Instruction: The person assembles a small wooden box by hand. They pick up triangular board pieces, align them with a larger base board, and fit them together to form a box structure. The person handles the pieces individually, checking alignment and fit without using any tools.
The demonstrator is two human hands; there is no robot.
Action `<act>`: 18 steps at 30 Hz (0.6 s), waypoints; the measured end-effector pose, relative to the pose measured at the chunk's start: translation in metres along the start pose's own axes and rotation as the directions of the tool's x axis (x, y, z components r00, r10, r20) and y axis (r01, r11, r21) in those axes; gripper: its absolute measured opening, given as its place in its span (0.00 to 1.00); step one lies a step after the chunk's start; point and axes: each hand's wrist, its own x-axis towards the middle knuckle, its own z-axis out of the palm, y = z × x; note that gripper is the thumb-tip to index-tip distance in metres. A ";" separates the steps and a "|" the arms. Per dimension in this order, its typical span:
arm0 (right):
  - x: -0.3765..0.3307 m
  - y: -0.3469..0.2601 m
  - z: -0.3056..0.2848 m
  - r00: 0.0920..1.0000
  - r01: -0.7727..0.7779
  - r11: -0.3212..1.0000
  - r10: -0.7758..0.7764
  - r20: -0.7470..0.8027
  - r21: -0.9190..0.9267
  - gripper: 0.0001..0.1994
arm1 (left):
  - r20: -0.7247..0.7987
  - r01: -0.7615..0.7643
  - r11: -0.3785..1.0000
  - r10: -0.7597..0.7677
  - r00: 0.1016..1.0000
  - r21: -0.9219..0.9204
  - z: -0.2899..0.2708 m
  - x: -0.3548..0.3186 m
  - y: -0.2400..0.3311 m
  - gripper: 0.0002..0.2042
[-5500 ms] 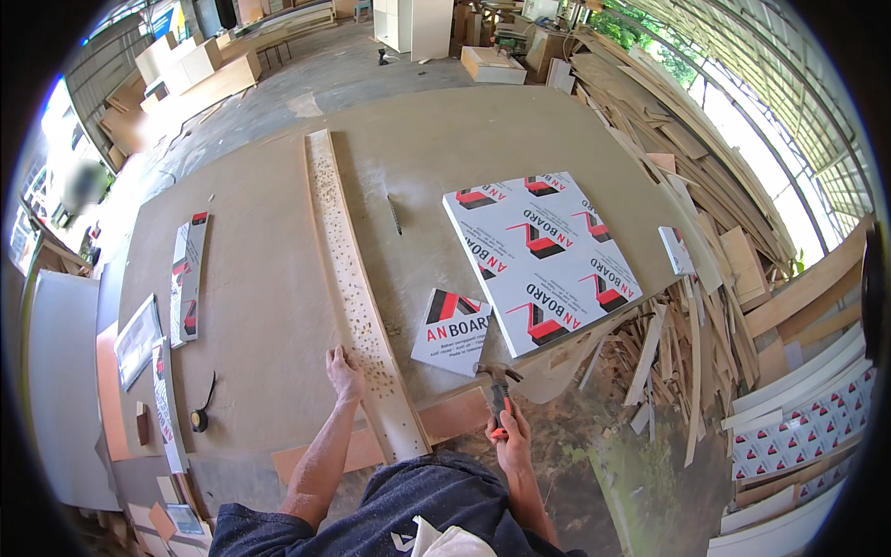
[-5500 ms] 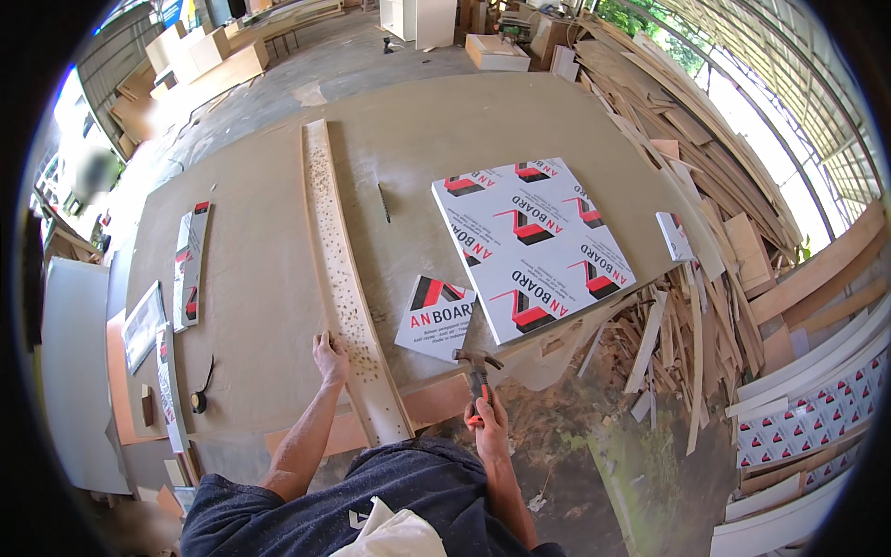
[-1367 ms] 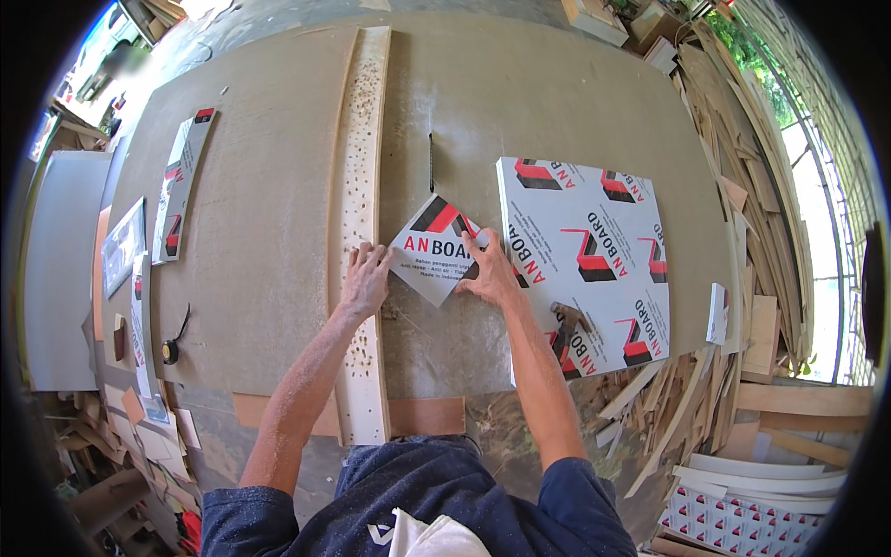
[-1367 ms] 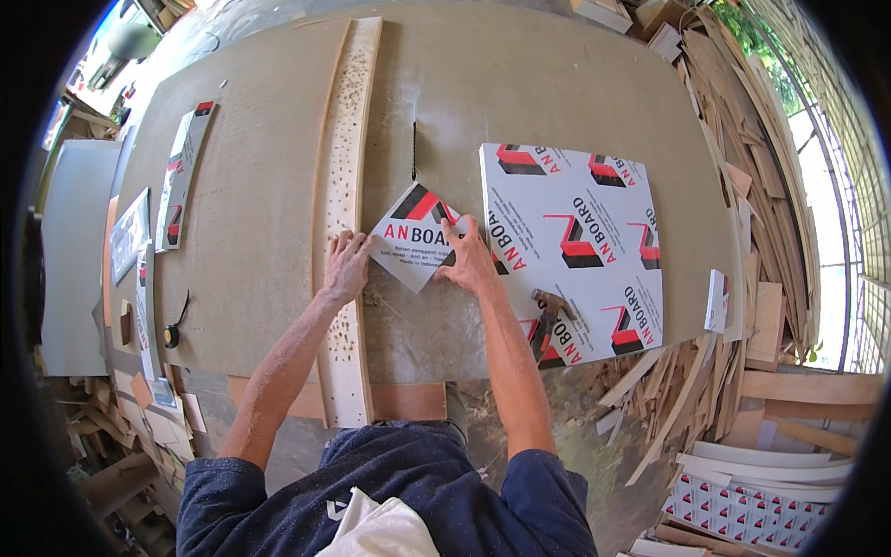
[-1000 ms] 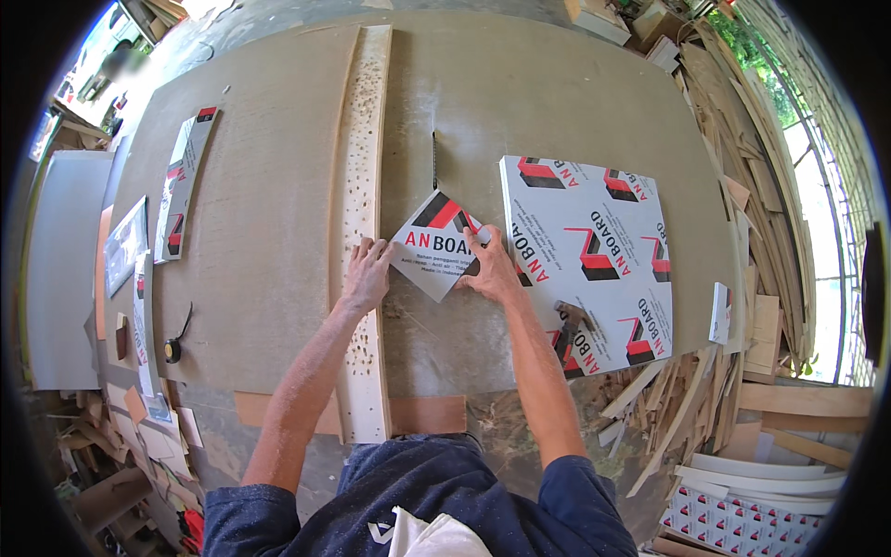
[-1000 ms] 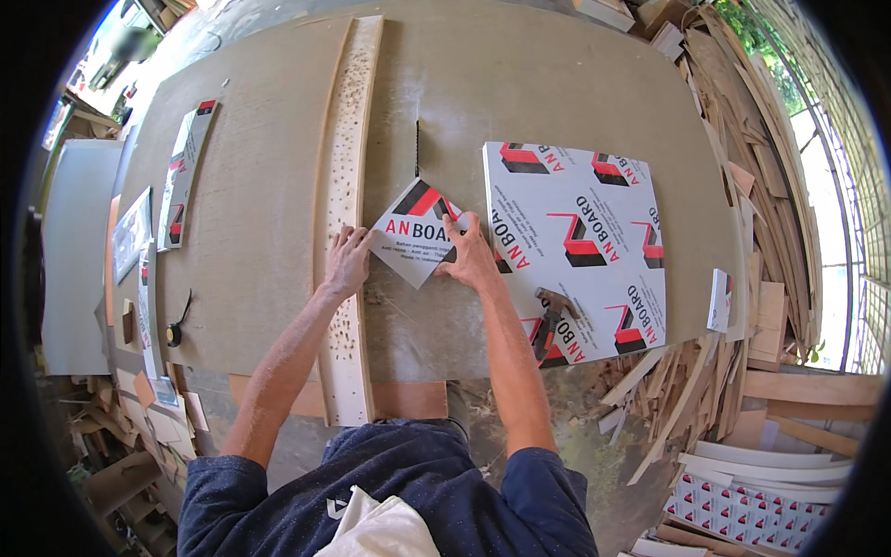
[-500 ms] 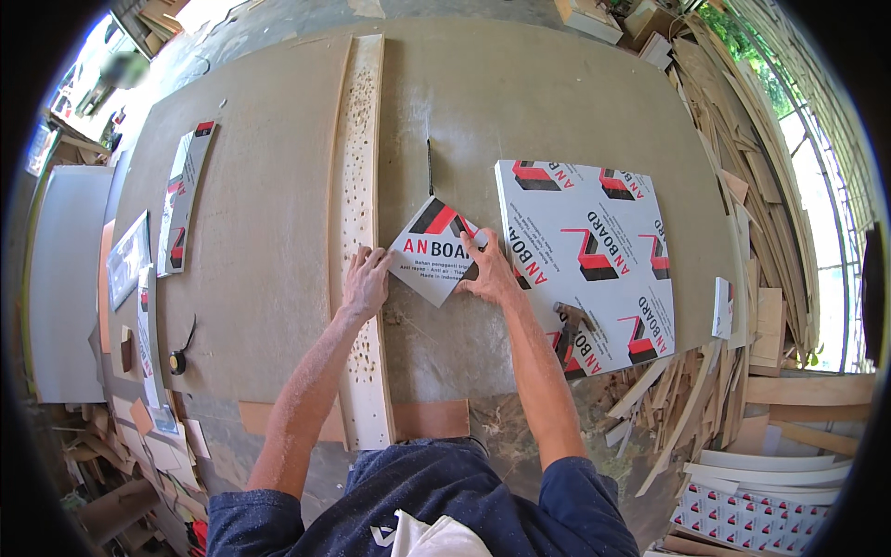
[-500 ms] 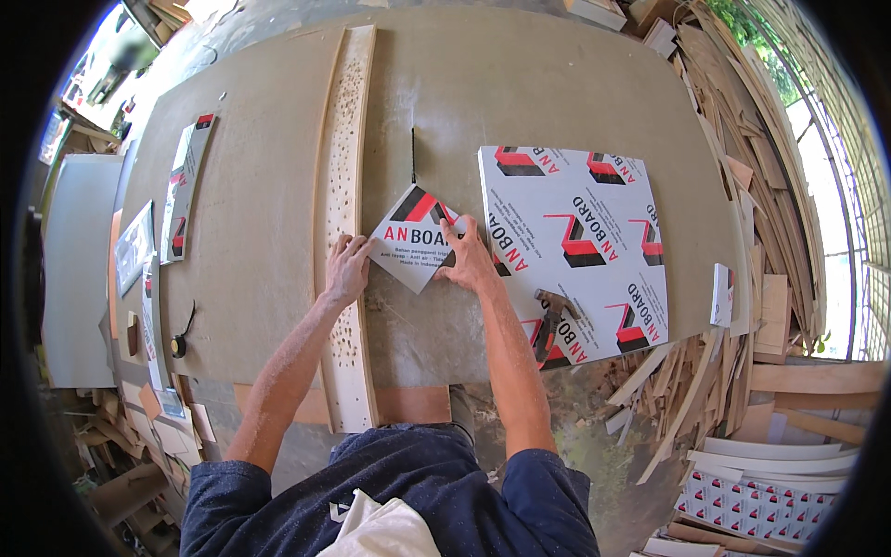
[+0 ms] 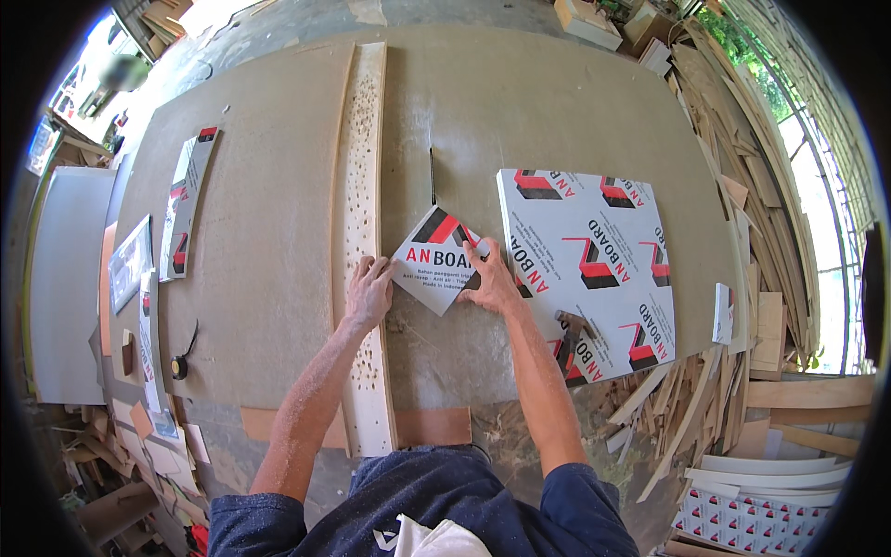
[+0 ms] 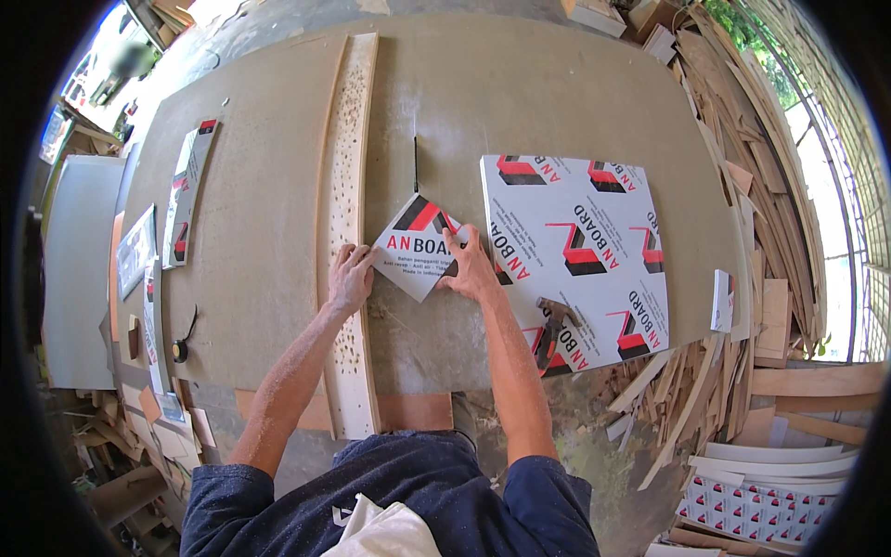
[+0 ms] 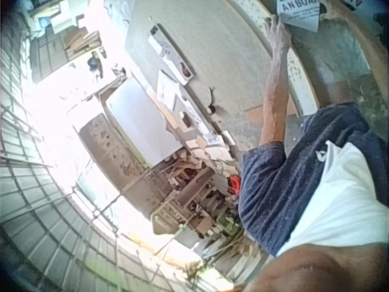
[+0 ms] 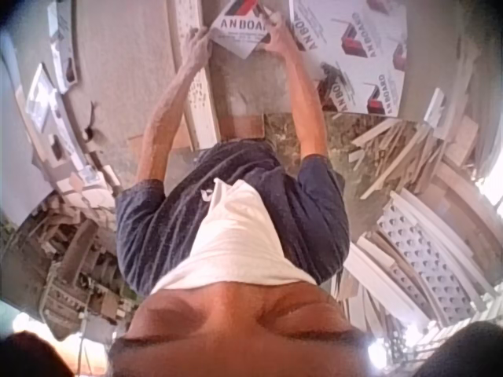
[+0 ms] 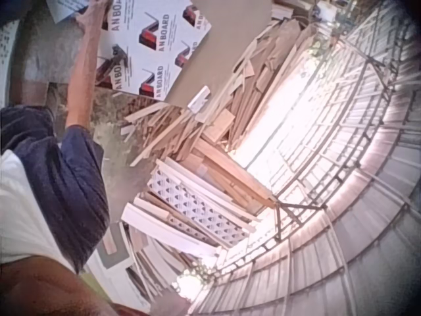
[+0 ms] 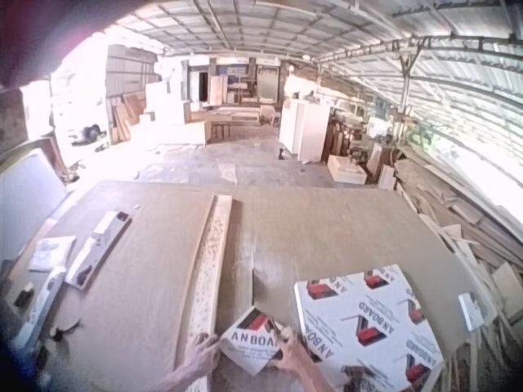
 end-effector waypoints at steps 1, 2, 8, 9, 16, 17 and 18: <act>0.000 0.000 0.000 1.000 0.001 1.000 -0.001 -0.002 -0.003 0.60 | 0.003 0.001 1.000 -0.001 1.000 -0.002 0.000 0.000 0.000 0.22; 0.000 0.000 0.000 1.000 0.003 1.000 -0.003 -0.001 -0.002 0.60 | 0.003 -0.001 1.000 0.001 1.000 -0.001 -0.001 0.000 0.000 0.22; 0.001 0.002 0.001 1.000 -0.014 1.000 0.014 0.018 0.006 0.62 | -0.010 -0.006 1.000 0.006 1.000 -0.028 -0.001 0.001 -0.001 0.22; 0.001 0.002 0.002 0.999 -0.024 1.000 0.023 0.024 0.018 0.62 | -0.012 -0.008 1.000 0.008 1.000 -0.025 -0.002 0.001 -0.001 0.22; -0.001 0.004 0.004 0.999 -0.039 0.999 0.039 0.010 0.018 0.62 | 0.004 -0.013 1.000 0.013 1.000 -0.023 -0.004 0.002 0.000 0.21; 0.000 0.003 0.004 0.999 -0.044 0.999 0.044 0.020 0.025 0.62 | 0.009 -0.014 1.000 0.015 1.000 -0.019 -0.005 0.002 0.000 0.21; 0.000 0.003 0.004 0.998 -0.049 0.998 0.048 0.030 0.031 0.62 | 0.013 -0.016 1.000 0.016 1.000 -0.016 -0.005 0.003 -0.001 0.21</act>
